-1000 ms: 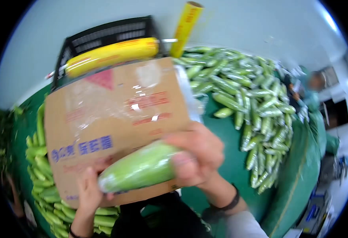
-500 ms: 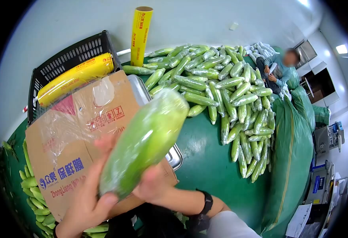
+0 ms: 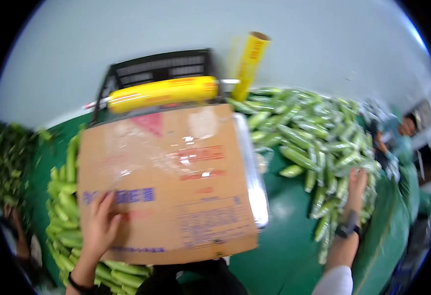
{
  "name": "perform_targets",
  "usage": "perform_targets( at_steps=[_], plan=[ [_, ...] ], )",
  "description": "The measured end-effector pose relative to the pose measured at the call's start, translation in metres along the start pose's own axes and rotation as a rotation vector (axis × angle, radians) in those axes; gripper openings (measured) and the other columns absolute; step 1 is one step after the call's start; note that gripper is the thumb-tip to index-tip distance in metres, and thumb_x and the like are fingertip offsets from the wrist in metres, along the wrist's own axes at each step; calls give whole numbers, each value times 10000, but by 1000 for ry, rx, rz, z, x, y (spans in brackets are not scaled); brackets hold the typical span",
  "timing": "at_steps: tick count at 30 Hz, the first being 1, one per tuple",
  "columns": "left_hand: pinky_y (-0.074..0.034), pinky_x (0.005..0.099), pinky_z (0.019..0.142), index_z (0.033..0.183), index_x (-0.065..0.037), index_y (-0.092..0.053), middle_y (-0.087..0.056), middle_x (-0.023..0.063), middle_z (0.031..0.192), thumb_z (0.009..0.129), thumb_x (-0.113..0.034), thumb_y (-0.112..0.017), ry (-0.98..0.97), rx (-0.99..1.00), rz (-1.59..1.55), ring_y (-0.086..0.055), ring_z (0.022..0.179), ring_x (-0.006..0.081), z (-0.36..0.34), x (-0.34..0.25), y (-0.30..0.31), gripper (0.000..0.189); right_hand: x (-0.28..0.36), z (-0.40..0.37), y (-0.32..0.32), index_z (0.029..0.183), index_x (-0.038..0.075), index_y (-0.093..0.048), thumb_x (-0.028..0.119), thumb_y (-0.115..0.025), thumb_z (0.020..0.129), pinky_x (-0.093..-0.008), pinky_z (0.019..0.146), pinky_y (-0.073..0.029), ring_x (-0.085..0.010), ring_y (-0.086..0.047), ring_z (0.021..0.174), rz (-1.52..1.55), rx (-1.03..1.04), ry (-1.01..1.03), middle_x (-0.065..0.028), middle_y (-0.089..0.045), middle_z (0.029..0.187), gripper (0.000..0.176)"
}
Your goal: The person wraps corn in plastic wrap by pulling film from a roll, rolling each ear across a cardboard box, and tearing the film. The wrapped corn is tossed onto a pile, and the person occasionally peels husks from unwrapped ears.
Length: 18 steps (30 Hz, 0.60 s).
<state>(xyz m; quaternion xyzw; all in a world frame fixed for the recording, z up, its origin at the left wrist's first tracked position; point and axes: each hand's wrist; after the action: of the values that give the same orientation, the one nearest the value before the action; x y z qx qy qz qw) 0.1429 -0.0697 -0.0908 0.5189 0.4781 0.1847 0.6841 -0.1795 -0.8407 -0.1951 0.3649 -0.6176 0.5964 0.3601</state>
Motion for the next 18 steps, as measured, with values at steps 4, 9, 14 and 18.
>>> perform_targets(
  at_steps=[4, 9, 14, 18],
  plan=[
    [-388, 376, 1013, 1362, -40, -419, -394, 187, 1388, 774, -69, -667, 14, 10, -19, -461, 1215, 351, 9, 29, -9, 639, -16, -243, -174, 1270, 21, -480, 253, -594, 921, -275, 826, -492, -169, -575, 939, -442, 750, -198, -109, -583, 1131, 435],
    [-410, 377, 969, 1184, -32, -530, -523, 187, 1228, 802, -94, -654, -140, -123, 38, -498, 1137, 351, 86, 68, -19, 407, -83, -420, -245, 1087, 38, -587, 150, -674, 804, -381, 793, -516, -261, -574, 1017, -977, 1575, 747, -107, -580, 1138, 316],
    [-436, 407, 908, 1016, -14, -602, -587, 179, 1110, 869, -38, -520, -162, -305, 8, -536, 1071, 343, 95, 98, -32, 170, -133, -428, -270, 1016, 29, -576, 143, -549, 888, -404, 832, -474, -319, -581, 935, -781, 1488, 386, -129, -590, 992, 174],
    [-369, 390, 998, 1245, 17, -467, -509, 216, 1228, 910, -81, -494, 122, -281, -349, -473, 1171, 318, 51, 190, -18, 350, -84, -417, -259, 993, 49, -482, 151, -450, 972, -340, 714, -461, -213, -578, 782, -603, 1494, -12, -84, -569, 824, 108]
  ],
)
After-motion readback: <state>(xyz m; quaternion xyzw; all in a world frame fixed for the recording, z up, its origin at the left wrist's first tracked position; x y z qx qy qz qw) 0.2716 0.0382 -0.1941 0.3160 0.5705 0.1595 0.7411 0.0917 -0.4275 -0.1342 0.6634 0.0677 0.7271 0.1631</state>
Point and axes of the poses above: each hand's wrist, its own z-axis towards the middle knuckle, its own y-axis out of the back of the hand, x = y × z
